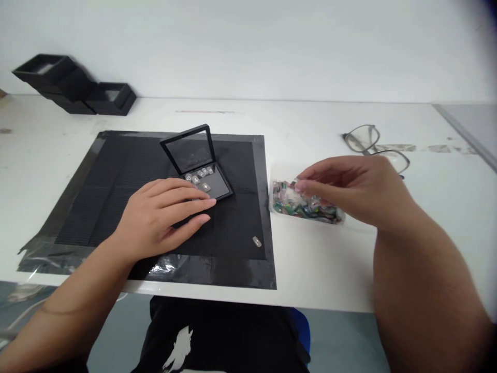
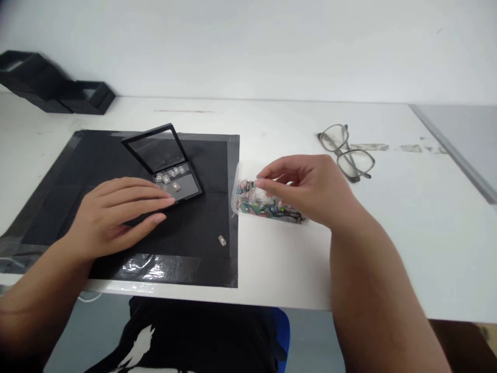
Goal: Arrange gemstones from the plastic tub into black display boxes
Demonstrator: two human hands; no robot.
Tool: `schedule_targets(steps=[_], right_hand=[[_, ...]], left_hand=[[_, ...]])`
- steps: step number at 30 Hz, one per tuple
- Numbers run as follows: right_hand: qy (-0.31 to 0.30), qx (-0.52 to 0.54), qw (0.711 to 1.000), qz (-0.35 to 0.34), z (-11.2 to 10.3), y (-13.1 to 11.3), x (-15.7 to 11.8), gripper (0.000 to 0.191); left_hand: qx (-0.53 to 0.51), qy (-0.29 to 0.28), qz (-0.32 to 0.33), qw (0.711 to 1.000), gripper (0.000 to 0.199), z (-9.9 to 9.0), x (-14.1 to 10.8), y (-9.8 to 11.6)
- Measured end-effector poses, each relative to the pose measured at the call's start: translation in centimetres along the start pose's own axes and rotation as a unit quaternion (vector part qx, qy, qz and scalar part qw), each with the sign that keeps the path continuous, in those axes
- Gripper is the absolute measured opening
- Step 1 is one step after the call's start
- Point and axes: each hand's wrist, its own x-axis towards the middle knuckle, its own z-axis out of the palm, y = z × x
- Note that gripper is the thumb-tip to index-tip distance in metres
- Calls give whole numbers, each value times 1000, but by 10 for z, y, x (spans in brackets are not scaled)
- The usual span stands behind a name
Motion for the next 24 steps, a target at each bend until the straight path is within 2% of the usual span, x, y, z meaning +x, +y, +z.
schedule_targets(steps=[2,5,10,14,20,24], right_hand=[[-4,88,996,-27,-1,-3,-2,20],[-41,195,978,-57,-1,-4,-2,12],[-78,311,944,-71,-1,-4,-1,13],[-85,344,933,-59,0,-7,-2,14],[-81,331,939,-49,6,-11,-5,21],[-88,347,932,-50,11,-11,-7,23]], left_hand=[[-5,7,-3,1000,29,0,0,0],[-5,9,-3,1000,28,1,-1,0],[-5,-3,1,1000,25,0,-1,0],[-8,-5,0,1000,24,0,-1,-1],[-15,0,-8,1000,21,1,-1,1],[-10,6,-11,1000,18,1,0,1]])
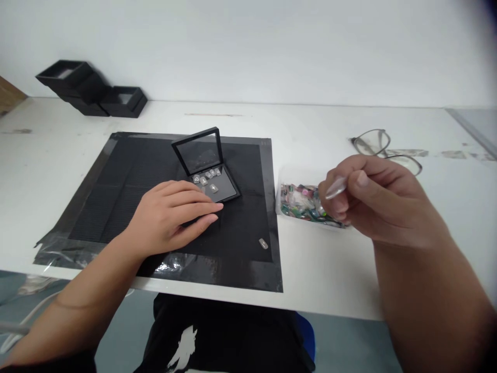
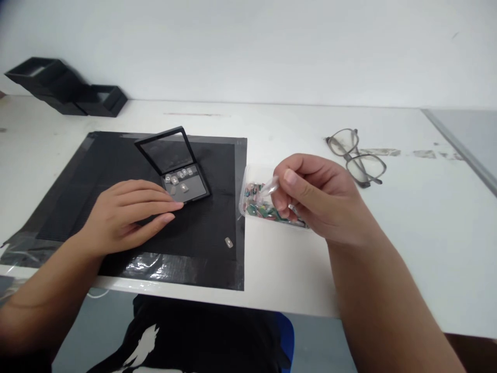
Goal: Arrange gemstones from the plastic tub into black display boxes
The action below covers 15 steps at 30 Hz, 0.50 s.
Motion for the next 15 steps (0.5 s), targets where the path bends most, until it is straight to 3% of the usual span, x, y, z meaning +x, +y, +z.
schedule_targets(steps=[6,9,12,15], right_hand=[[28,22,999,22,4,-2,-1,26],[24,39,999,12,9,-3,-1,25],[28,41,999,-19,29,1,-4,18],[63,-39,997,-31,60,8,-10,11]], left_hand=[[-2,-8,-6,1000,18,-1,0,-1],[-11,15,-2,1000,16,0,2,1],[-34,62,8,997,14,2,5,9],[-98,111,-3,989,13,7,7,20]])
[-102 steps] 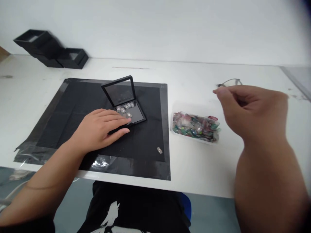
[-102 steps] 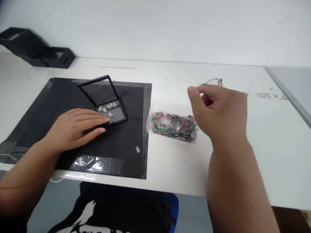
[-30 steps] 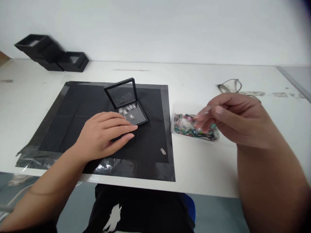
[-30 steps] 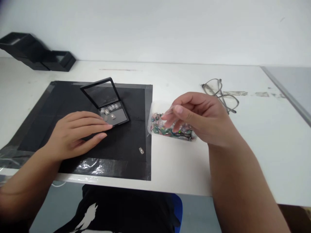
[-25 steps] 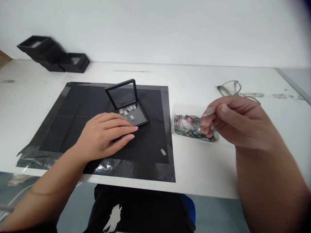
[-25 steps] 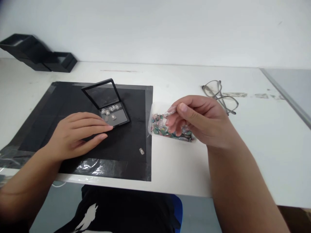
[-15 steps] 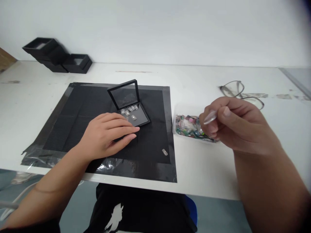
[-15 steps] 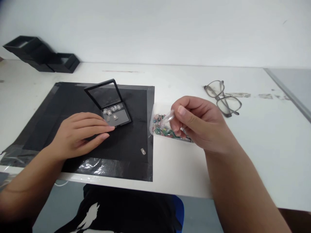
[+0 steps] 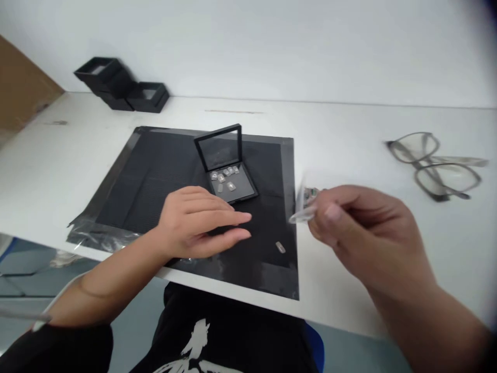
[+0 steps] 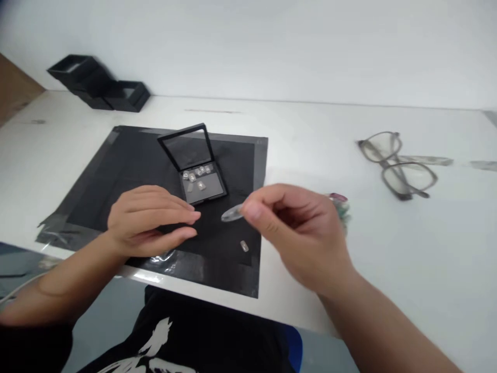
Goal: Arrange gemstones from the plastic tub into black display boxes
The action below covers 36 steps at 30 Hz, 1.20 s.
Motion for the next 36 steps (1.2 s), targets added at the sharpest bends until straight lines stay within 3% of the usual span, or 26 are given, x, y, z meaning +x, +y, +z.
schedule_targets(steps=[4,8,12,15,21,27,29,32,34,36], right_hand=[[-24,-105,994,-36,30,6,-12,9],[-38,-133,990,-33,37,12,-15,13],[-9,-84,996,10,36,19,-15,17],[3,-10,999,35,37,24,-16,18],[-28,43,996,69,41,27,-16,17],[-89,-14,993,71,45,20,-15,20],[-110,-43,991,58,45,19,-15,18],[-67,-123,990,-22,45,20,-18,5],[-25,-183,977,-110,44,21,-20,21],[-13,-243,950,-195,44,21,-19,39]], left_hand=[[-128,44,-33,990,20,11,-1,10],[-202,56,-95,973,12,14,-2,16],[-294,-1,-207,933,13,12,-2,20],[-359,-34,-238,902,14,12,-1,22],[-355,19,-294,887,10,16,-3,25],[-377,-9,-310,873,23,16,-3,23],[-427,-38,-327,842,23,14,-3,21],[-523,-91,-372,761,20,14,-3,17],[-562,-112,-392,719,16,15,-3,14],[-577,-112,-403,702,13,16,-4,13]])
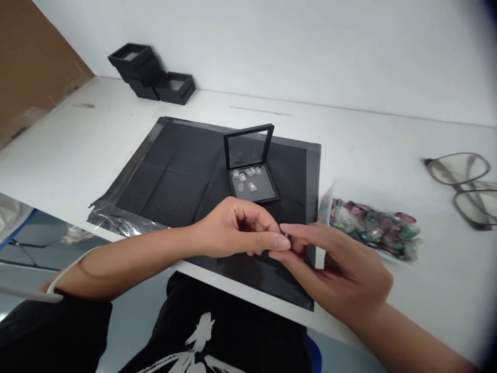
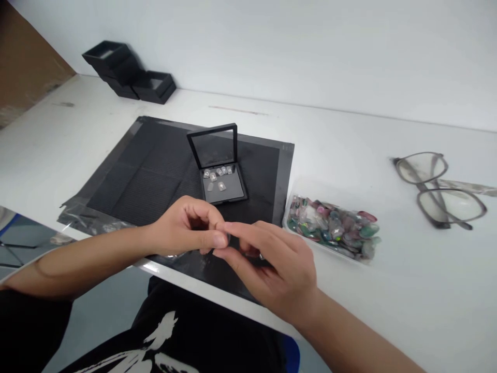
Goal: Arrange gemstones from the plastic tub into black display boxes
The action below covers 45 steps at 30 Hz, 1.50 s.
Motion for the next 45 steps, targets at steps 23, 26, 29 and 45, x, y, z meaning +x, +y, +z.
schedule_targets(steps=[23,26,29,45], right_hand=[[-332,-310,891,-1,-17,32,109,27],[-401,-348,846,57,-2,40,115,33],[-391,-344,850,74,5,42,115,34],[-349,-483,803,25,10,34,95,39]], left_hand=[[63,359,268,892,60,-42,0,28],[64,347,280,893,64,-42,0,26],[58,325,286,899,65,-39,0,24],[150,256,327,897,68,-32,-8,17]])
